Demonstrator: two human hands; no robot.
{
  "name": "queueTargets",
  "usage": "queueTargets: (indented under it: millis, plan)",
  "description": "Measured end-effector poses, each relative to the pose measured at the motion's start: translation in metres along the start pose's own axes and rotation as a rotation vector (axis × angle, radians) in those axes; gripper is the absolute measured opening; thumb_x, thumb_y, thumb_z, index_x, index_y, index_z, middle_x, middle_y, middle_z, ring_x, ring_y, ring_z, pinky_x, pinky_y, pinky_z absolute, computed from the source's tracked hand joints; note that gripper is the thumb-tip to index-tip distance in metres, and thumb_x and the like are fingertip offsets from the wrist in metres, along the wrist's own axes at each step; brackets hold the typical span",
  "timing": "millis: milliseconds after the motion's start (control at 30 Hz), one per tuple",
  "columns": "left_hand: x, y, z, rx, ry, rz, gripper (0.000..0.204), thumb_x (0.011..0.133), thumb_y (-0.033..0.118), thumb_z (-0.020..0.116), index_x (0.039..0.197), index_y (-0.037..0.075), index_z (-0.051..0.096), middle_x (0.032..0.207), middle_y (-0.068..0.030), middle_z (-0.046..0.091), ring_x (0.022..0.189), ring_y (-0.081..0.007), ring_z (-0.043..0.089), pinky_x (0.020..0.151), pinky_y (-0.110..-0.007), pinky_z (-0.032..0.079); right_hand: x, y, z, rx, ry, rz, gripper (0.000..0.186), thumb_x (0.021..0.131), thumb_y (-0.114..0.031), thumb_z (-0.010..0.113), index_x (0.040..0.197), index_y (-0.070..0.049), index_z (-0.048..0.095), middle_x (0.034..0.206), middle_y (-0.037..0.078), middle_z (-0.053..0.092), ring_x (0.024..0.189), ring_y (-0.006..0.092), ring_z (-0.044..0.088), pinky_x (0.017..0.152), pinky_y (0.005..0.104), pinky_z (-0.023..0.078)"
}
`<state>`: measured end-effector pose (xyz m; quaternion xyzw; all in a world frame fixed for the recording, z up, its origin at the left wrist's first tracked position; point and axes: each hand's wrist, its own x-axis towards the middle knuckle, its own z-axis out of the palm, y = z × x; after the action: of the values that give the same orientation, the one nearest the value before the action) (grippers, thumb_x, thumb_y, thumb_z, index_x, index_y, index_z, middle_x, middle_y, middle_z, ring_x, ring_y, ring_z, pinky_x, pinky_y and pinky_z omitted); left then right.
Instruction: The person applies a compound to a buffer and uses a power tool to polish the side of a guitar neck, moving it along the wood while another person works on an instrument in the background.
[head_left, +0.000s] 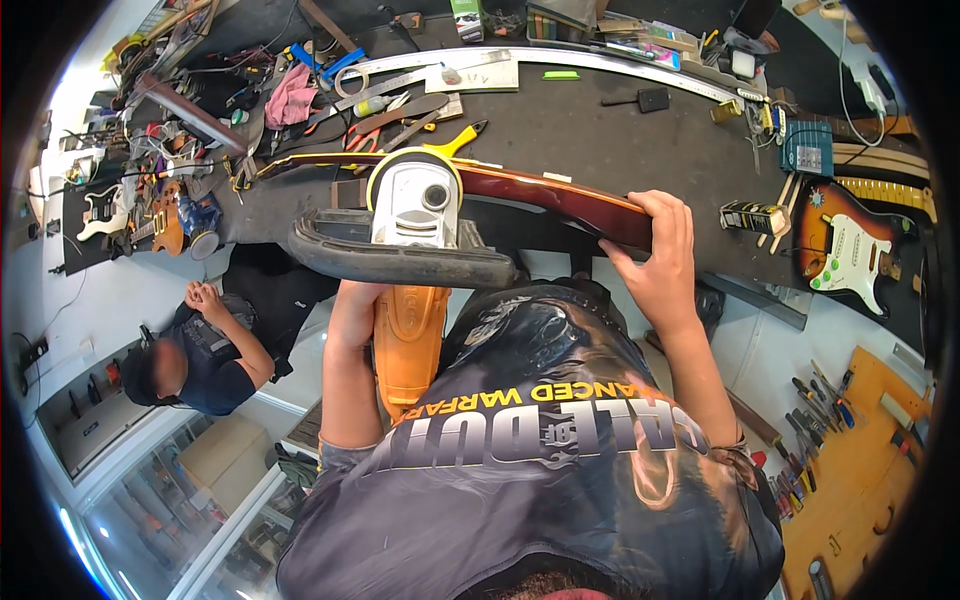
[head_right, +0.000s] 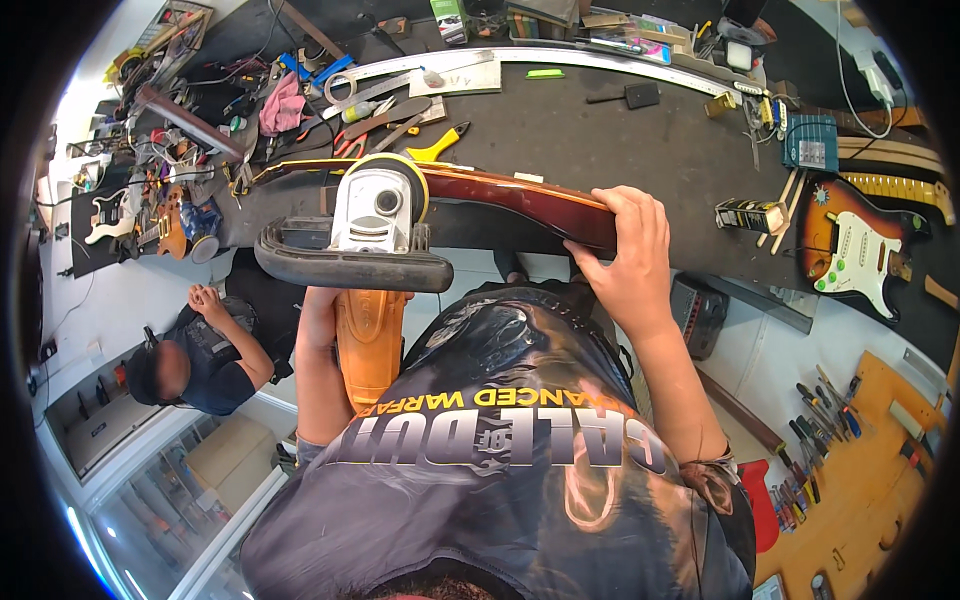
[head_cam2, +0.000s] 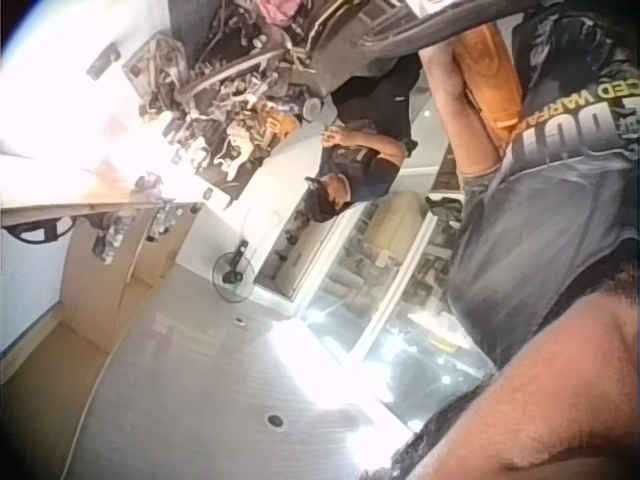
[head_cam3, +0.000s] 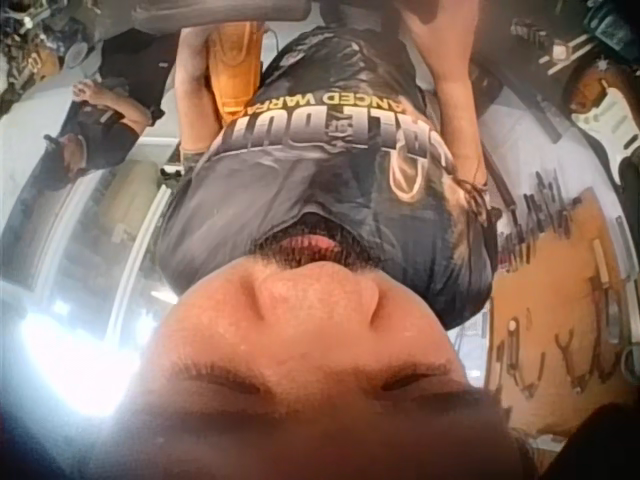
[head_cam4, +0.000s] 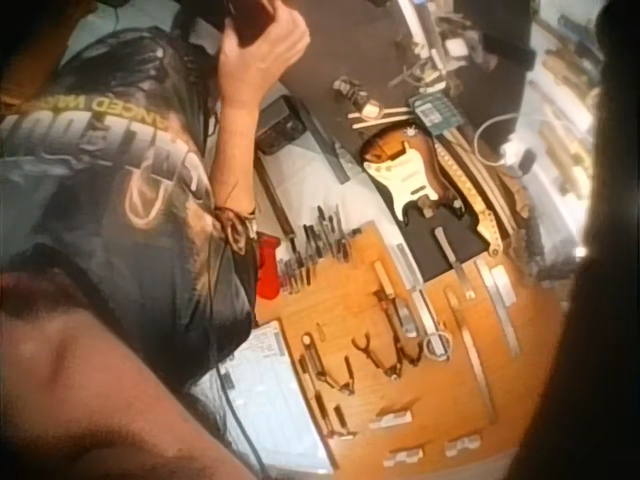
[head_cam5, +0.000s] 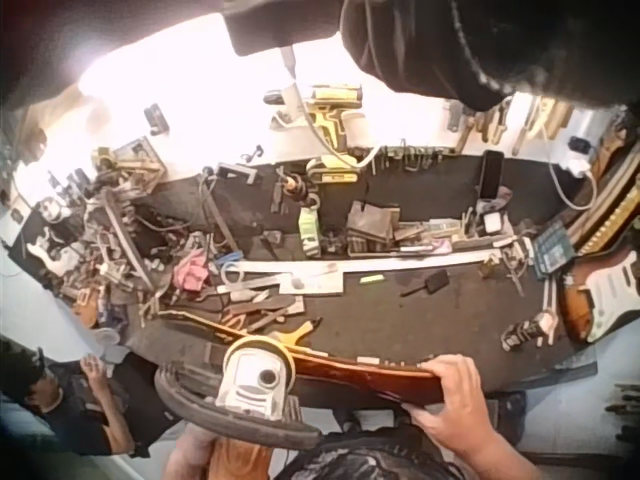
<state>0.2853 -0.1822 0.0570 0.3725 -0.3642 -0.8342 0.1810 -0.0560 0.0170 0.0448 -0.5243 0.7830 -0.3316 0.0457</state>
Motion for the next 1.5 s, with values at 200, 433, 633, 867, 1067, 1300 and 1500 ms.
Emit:
queueTargets:
  millis: [200, 433, 633, 867, 1067, 1300, 1500]
  plan:
    - [0.011, 0.004, -0.004, 0.034, -0.011, -0.057, 0.053, 0.094, 0.017, 0.076, 0.141, -0.006, 0.064, 0.133, -0.0149, 0.073, 0.119, -0.0222, 0.071, 0.104, -0.039, 0.057, -0.004, -0.001, 0.002, -0.009, 0.014, 0.021, 0.068, 0.076, -0.015, 0.093, 0.136, -0.01, 0.062, 0.131, 0.012, 0.063, 0.126, 0.0363, 0.058, 0.109, 0.0488, 0.044]
    - [0.019, 0.001, 0.008, 0.056, -0.001, -0.059, 0.051, 0.094, 0.018, 0.076, 0.138, -0.006, 0.067, 0.135, -0.0152, 0.073, 0.12, -0.0215, 0.071, 0.105, -0.039, 0.056, -0.007, 0.0, 0.002, -0.026, 0.014, 0.03, 0.069, 0.077, -0.016, 0.093, 0.138, -0.011, 0.061, 0.131, 0.011, 0.063, 0.125, 0.0361, 0.058, 0.109, 0.0492, 0.043]
    - [0.021, -0.002, 0.004, -0.14, -0.194, -0.176, 0.061, 0.098, 0.027, 0.074, 0.149, -0.004, 0.059, 0.139, -0.0172, 0.072, 0.125, -0.0263, 0.071, 0.108, -0.043, 0.057, -0.005, 0.001, 0.003, -0.019, 0.002, 0.026, 0.069, 0.077, -0.016, 0.093, 0.138, -0.011, 0.06, 0.131, 0.011, 0.063, 0.126, 0.0356, 0.057, 0.109, 0.0493, 0.043]
    - [0.001, -0.001, 0.008, 0.009, 0.049, 0.052, 0.056, 0.096, 0.024, 0.074, 0.143, -0.004, 0.064, 0.129, -0.0172, 0.076, 0.111, -0.024, 0.077, 0.097, -0.038, 0.062, 0.002, 0.004, 0.003, 0.004, 0.0, 0.004, 0.067, 0.078, -0.017, 0.092, 0.138, -0.01, 0.06, 0.13, 0.012, 0.063, 0.125, 0.036, 0.058, 0.109, 0.0495, 0.043]
    - [0.002, 0.006, 0.004, 0.101, 0.057, 0.019, 0.046, 0.094, 0.015, 0.075, 0.135, -0.006, 0.069, 0.126, -0.0138, 0.077, 0.11, -0.0196, 0.075, 0.096, -0.036, 0.06, 0.0, 0.007, 0.003, 0.01, 0.002, 0.015, 0.067, 0.079, -0.018, 0.092, 0.137, -0.009, 0.06, 0.129, 0.012, 0.062, 0.124, 0.0362, 0.058, 0.108, 0.0492, 0.043]
    - [0.007, 0.008, 0.012, 0.114, 0.051, -0.023, 0.05, 0.093, 0.015, 0.078, 0.138, -0.005, 0.068, 0.131, -0.0122, 0.075, 0.117, -0.0199, 0.072, 0.103, -0.037, 0.057, -0.003, 0.005, 0.002, -0.012, 0.008, 0.019, 0.067, 0.079, -0.017, 0.092, 0.138, -0.009, 0.06, 0.13, 0.012, 0.062, 0.124, 0.0359, 0.057, 0.108, 0.0491, 0.043]
    - [0.016, 0.012, 0.03, 0.12, 0.008, -0.005, 0.043, 0.094, 0.016, 0.078, 0.131, -0.005, 0.072, 0.124, -0.0125, 0.078, 0.112, -0.0183, 0.073, 0.1, -0.036, 0.058, -0.003, 0.005, 0.002, -0.009, 0.005, 0.023, 0.067, 0.079, -0.016, 0.091, 0.138, -0.01, 0.06, 0.13, 0.012, 0.062, 0.125, 0.0357, 0.057, 0.108, 0.0491, 0.043]
